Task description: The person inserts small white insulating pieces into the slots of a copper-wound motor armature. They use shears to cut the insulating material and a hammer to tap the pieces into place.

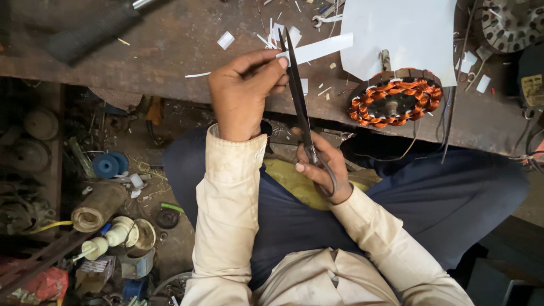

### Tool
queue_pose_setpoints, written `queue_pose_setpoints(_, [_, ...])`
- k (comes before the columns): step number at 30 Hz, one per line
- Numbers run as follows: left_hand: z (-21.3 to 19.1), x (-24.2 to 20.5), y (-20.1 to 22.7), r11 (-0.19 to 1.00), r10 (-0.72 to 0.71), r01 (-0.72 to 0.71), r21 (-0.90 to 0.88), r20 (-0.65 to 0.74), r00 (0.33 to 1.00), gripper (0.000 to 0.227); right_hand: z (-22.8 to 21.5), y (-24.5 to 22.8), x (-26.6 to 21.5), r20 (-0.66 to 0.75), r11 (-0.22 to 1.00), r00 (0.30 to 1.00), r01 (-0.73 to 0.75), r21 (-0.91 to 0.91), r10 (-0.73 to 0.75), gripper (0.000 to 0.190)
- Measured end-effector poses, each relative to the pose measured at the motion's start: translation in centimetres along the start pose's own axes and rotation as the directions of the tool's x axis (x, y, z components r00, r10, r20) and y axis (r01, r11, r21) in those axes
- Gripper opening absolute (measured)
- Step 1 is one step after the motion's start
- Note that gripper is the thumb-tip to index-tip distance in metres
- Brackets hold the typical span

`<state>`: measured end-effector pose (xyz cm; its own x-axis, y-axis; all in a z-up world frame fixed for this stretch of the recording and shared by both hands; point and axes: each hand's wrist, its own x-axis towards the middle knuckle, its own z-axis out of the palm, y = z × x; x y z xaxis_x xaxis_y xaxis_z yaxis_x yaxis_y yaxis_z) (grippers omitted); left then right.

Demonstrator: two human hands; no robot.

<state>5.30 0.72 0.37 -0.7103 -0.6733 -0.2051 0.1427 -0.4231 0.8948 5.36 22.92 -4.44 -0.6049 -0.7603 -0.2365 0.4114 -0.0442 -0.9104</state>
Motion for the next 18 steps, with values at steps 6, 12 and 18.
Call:
queue_pose_setpoints(6, [0.3, 0.1, -0.5, 1.0, -0.016, 0.016, -0.015, -0.007, 1.0, 0.02, -0.5, -0.1, -0.2, 0.0, 1.0, 1.0, 0.026, -0.015, -0.026, 0.071])
queue_pose_setpoints(12, [0.7, 0.0, -0.8, 1.0, -0.018, 0.018, 0.001, -0.009, 1.0, 0.02, -0.9, 0.1, -0.2, -0.008, 1.0, 1.0, 0.005, 0.006, -0.005, 0.07])
queue_pose_setpoints(18, [0.6, 0.2, -1.0, 0.997, -0.052, 0.053, 0.047, -0.017, 0.999, 0.021, -1.4, 0.9, -0.2, -0.043, 1.0, 0.999, -0.019, -0.023, 0.018, 0.069])
